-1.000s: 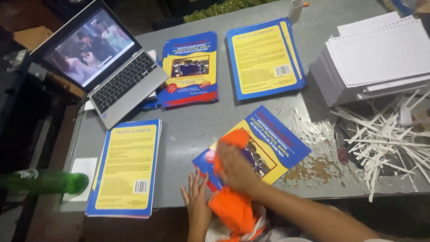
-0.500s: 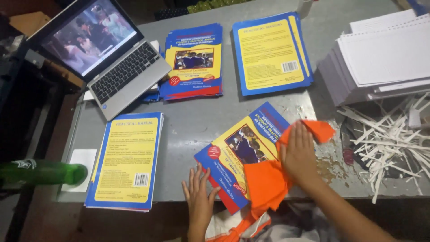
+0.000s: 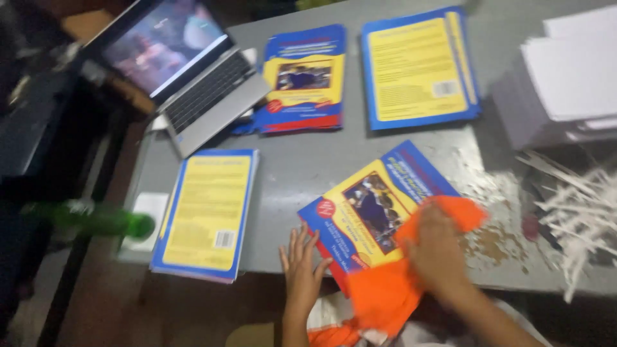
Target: Trimming the edges of paper booklets using a utility knife and a ruler on a production table.
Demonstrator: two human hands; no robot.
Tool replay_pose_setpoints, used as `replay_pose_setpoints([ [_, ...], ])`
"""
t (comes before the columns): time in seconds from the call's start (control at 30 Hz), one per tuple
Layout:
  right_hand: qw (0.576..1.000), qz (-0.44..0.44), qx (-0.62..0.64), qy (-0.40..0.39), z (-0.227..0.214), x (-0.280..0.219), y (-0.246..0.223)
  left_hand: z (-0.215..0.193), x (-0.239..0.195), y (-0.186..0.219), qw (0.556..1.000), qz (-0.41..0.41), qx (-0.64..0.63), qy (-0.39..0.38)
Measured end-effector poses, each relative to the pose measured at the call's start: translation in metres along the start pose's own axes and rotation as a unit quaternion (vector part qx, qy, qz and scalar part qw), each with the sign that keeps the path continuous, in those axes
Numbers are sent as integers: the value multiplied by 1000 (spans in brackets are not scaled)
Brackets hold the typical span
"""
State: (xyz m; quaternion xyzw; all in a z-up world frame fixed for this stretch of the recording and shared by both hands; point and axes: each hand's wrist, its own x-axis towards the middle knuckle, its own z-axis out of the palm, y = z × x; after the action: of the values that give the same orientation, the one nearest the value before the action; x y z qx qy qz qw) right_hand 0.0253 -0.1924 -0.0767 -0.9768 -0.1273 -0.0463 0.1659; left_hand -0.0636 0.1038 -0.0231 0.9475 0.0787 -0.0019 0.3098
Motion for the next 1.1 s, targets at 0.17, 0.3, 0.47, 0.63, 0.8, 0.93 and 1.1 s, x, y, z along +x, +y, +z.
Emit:
replay_pose_setpoints([
  [0.17,998,-34,-51,15,-24,27,-4,-8,-3,8,1000,12,-16,19],
  [0.3,960,-251,-107,56,43,25,-53,-13,-3,11,999,17,-34,7],
  [0.47,935,-343,-17,87,25,60,-127,-17,-4,15,1000,10,-28,8],
  [0.63,947,-256,-46,186,68,103,-135,-15,-7,13,1000,-8,-26,-6],
  [0.8,906,-398,71,126,78,95,-157,-10,-5,5,998,-3,-61,3],
  [0.93,901,-413,109,70,61,75,-136,0,-9,-3,998,14,-54,6],
  [1.1,889,-385,246,-25,48,0,-95,1,-8,-4,997,35,-50,45],
])
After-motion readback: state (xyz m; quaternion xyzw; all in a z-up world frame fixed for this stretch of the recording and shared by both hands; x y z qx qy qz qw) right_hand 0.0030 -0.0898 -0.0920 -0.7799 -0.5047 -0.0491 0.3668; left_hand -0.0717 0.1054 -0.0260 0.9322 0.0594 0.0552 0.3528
